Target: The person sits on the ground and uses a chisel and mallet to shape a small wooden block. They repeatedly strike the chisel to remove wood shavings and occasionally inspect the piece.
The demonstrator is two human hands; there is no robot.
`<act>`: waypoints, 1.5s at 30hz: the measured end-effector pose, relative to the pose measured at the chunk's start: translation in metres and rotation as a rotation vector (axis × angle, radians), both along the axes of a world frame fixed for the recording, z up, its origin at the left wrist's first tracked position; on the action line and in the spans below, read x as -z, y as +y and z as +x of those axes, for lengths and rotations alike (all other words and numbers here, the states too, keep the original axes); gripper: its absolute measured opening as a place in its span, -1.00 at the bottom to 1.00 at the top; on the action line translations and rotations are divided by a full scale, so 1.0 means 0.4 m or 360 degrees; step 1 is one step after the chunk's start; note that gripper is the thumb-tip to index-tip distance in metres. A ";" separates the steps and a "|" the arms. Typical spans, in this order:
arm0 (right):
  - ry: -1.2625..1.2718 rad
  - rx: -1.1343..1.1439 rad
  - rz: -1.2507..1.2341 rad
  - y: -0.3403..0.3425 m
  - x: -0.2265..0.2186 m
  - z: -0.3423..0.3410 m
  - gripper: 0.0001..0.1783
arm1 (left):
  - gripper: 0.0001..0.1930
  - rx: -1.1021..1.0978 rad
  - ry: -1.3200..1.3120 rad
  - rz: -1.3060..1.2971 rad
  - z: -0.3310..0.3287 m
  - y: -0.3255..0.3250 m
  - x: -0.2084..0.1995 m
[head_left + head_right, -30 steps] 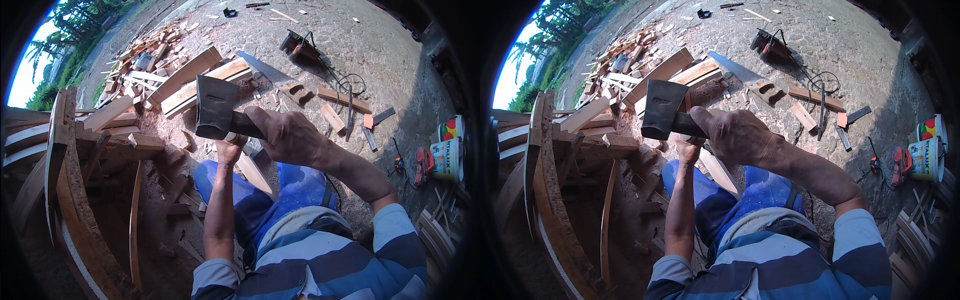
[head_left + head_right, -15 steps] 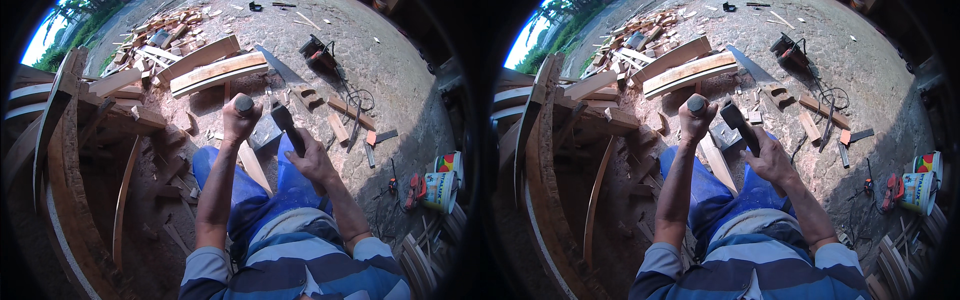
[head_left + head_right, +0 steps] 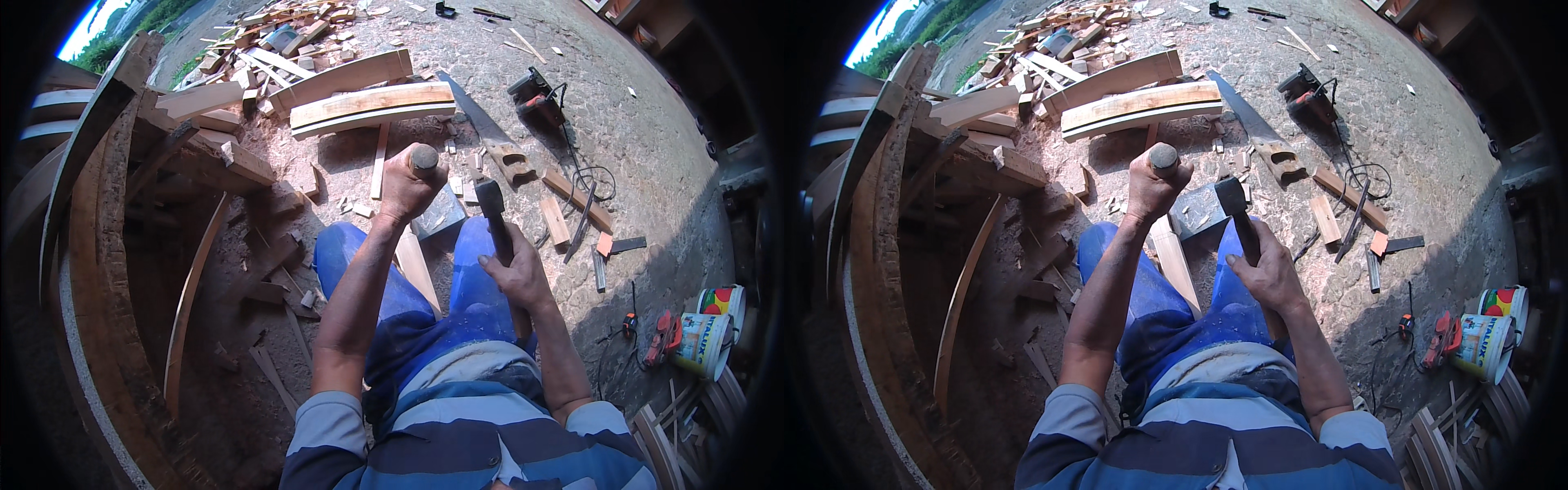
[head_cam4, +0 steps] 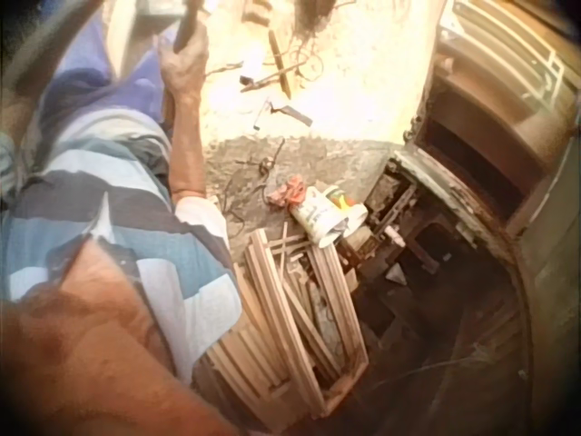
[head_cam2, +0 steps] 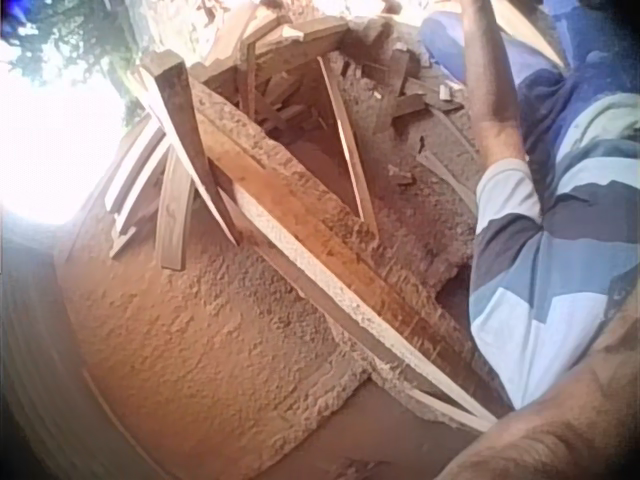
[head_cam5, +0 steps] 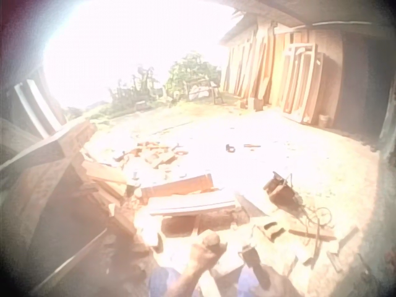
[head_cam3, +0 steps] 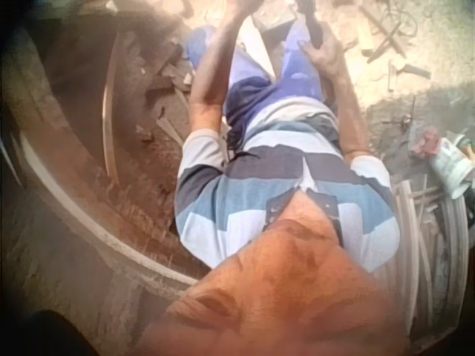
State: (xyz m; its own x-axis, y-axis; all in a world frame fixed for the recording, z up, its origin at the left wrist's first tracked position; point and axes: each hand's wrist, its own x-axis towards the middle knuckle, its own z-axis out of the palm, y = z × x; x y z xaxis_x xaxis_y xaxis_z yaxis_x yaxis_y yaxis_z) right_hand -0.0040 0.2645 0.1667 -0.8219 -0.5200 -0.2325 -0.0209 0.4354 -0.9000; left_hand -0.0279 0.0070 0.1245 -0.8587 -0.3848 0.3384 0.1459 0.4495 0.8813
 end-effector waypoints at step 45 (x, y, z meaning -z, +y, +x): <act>0.1259 -0.0703 0.0599 -0.142 -0.192 -0.126 -0.40 | -0.65 0.0170 0.0074 -0.0066 0.031 -0.020 0.016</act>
